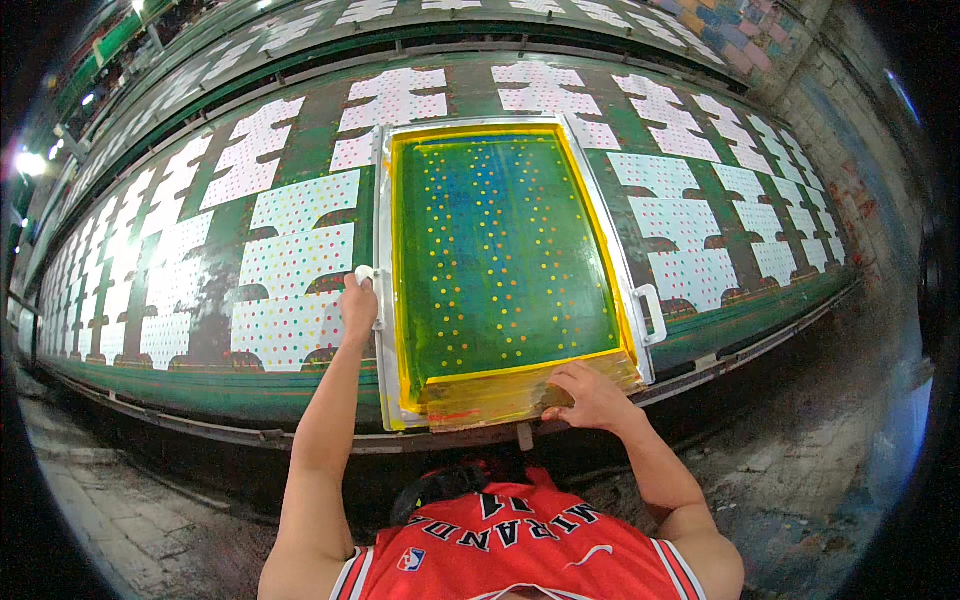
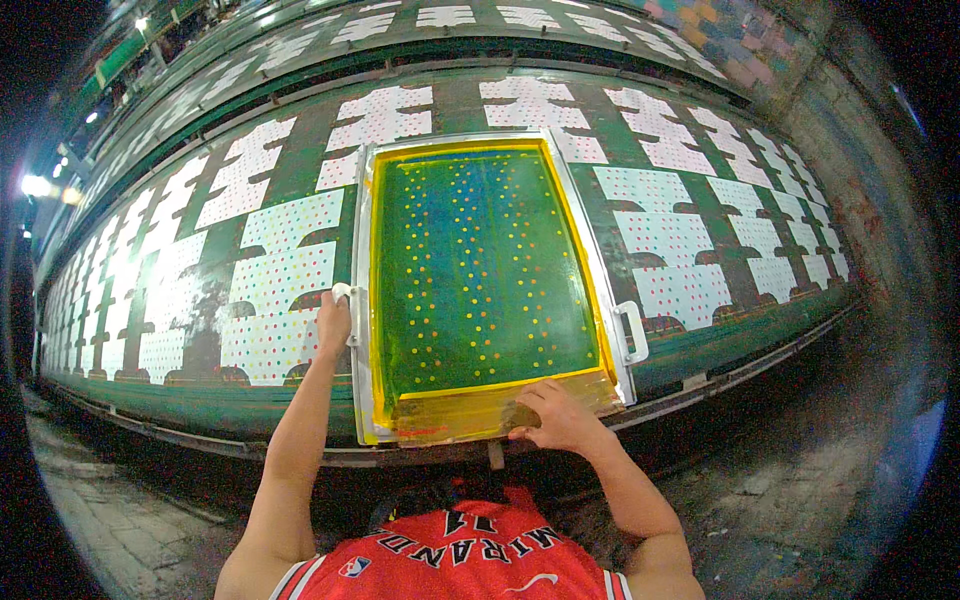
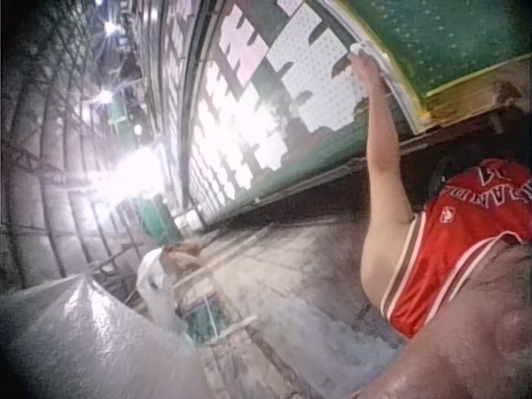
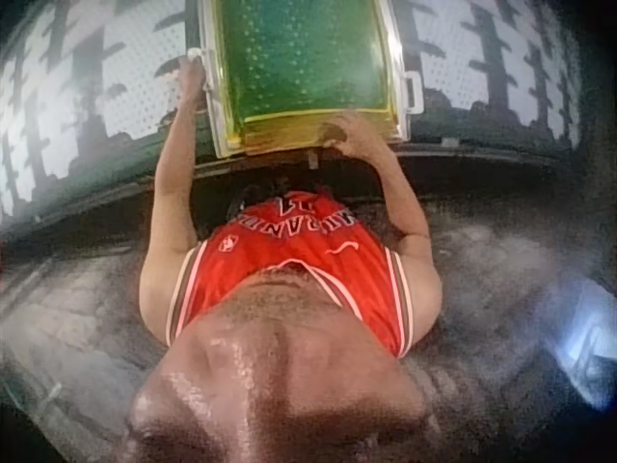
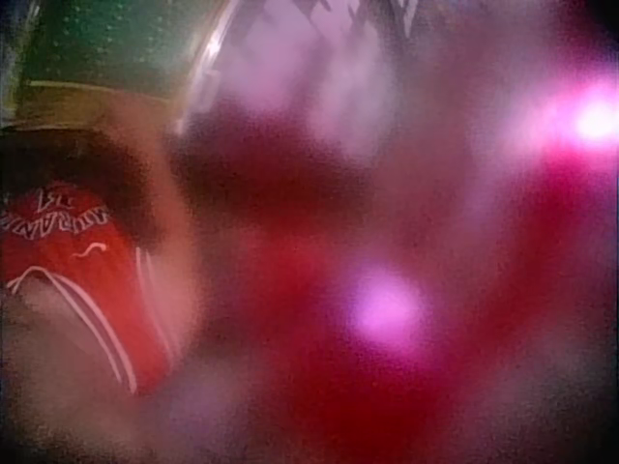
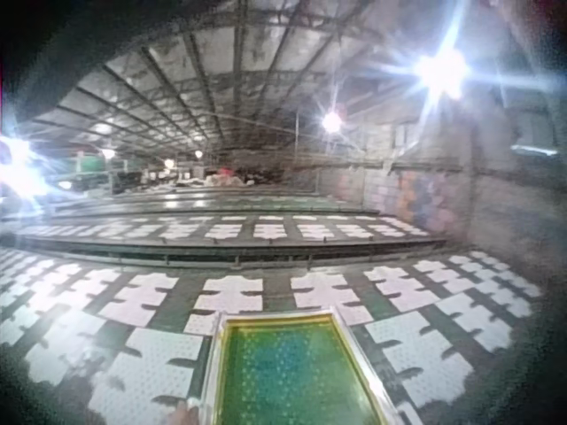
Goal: The person holds a screen printing frame over a large flat surface and repeatedly uses a squeegee to pull ink across the screen. The action is repeated in a rhythmic back-and-forth motion to transfer the pattern onto the surface below.
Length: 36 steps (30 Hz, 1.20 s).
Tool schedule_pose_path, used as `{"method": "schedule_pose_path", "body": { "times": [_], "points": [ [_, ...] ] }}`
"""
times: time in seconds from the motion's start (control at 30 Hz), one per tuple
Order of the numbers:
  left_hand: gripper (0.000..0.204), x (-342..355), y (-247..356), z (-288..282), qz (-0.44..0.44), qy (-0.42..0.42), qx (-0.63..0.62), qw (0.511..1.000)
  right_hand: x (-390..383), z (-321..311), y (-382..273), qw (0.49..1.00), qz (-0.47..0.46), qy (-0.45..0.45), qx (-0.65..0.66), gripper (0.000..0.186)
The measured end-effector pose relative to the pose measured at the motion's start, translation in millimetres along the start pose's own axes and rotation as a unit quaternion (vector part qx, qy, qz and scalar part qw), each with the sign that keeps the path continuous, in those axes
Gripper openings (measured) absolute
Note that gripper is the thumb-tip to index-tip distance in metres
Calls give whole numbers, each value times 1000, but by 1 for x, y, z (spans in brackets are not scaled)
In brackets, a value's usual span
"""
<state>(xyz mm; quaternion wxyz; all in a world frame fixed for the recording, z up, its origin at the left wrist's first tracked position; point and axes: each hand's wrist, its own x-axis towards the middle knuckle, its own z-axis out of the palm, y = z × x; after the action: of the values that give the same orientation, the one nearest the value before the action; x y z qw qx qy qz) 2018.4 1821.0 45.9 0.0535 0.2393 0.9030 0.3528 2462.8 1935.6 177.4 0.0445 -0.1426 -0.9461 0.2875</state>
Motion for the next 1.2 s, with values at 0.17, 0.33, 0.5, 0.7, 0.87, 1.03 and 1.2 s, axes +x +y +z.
{"method": "schedule_pose_path", "body": {
  "times": [0.17,0.33,0.5,0.7,0.87,1.03,1.2],
  "points": [
    [25,0,2,-1,-4,-18,-23,1000,-8,8,-10,998,42,-31,-40,56],
    [27,-3,2,-3,10,-18,-60,998,-12,21,-12,993,91,-36,-66,58],
    [28,-1,2,-2,1,-24,-70,997,-10,25,-14,994,84,-12,-76,58],
    [26,-2,2,-2,11,-10,-100,995,-11,28,-21,989,116,-14,-96,58],
    [26,-3,7,-6,-2,-24,-75,997,-11,29,-23,989,111,-6,-94,59],
    [26,-6,13,-11,-4,-29,-81,996,-13,30,-24,987,125,0,-100,59],
    [26,-6,14,-11,-1,-26,-71,997,-17,32,-25,989,111,18,-92,58]
  ]
}}
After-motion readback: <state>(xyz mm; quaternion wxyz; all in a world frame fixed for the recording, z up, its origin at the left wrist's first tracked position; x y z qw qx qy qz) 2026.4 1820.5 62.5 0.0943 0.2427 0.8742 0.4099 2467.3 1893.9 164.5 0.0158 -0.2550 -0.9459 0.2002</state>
